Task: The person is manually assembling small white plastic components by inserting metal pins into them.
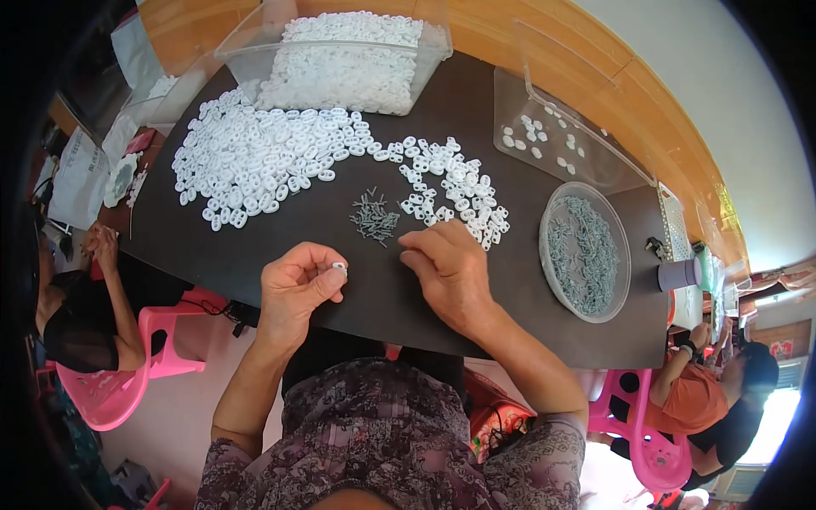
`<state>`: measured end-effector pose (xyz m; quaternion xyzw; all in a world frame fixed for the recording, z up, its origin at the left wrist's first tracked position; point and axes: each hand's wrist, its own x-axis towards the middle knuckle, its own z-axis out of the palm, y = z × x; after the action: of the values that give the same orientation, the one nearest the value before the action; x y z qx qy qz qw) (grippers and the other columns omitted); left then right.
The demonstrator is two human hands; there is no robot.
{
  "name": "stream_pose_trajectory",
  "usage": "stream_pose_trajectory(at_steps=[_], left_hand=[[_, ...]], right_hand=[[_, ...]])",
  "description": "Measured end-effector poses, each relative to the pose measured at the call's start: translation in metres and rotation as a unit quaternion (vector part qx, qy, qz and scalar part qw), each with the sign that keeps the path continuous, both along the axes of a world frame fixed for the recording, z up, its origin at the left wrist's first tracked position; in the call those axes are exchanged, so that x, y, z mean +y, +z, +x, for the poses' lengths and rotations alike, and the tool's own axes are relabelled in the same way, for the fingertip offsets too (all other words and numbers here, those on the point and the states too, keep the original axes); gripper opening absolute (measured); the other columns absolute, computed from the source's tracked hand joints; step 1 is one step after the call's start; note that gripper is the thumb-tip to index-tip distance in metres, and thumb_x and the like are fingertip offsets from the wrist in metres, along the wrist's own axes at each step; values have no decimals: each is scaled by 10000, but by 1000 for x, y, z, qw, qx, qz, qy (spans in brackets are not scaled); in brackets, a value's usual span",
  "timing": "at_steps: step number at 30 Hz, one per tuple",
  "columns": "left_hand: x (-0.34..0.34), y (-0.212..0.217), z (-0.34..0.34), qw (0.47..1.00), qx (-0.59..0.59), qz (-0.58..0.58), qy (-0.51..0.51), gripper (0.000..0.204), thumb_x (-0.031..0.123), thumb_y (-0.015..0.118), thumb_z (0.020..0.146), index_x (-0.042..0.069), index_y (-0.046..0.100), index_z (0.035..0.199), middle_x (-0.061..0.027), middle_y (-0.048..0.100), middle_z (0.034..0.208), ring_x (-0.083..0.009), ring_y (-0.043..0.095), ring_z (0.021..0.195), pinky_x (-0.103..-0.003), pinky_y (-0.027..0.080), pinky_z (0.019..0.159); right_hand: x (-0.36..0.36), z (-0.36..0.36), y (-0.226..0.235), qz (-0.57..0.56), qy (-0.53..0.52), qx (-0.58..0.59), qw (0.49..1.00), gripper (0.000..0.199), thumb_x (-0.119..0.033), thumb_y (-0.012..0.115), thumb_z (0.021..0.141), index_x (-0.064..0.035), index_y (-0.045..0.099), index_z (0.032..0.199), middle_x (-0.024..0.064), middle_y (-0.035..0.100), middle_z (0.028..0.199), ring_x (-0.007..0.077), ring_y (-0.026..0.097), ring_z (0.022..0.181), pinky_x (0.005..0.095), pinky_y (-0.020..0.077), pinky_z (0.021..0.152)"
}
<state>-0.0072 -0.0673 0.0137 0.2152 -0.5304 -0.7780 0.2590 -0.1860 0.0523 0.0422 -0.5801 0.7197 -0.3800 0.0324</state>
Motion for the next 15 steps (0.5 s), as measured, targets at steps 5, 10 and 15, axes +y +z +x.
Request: stream_pose_trajectory(at_steps=[5, 10, 15], left_hand=[[3, -5, 4, 999, 27, 17, 9, 92, 85, 654, 884, 5, 616, 910, 26, 568, 779, -22, 502, 651, -165, 421, 594], [3, -11, 7, 1000, 29, 11, 2, 130, 94, 677, 866, -12, 622, 918, -14, 596, 808, -57, 536, 655, -190, 468, 614], [5, -13, 7, 999, 29, 1, 14, 115, 90, 668, 873, -5, 625, 922, 9, 589, 793, -38, 524, 649, -176, 439, 597]], right_hand=[[-16, 9, -13, 9, -26, 33, 999, 141, -32, 704, 741, -18, 668, 876, 82, 584, 738, 226, 546, 703, 325, 432, 627], [-23, 14, -23, -9, -28, 79, 996, 131, -34, 724, 709, -19, 650, 816, 88, 573, 710, 259, 541, 685, 355, 432, 614], [-31, 16, -29, -24, -25, 124, 992, 108, -11, 716, 702, -27, 631, 767, 88, 568, 697, 273, 540, 677, 373, 435, 598]])
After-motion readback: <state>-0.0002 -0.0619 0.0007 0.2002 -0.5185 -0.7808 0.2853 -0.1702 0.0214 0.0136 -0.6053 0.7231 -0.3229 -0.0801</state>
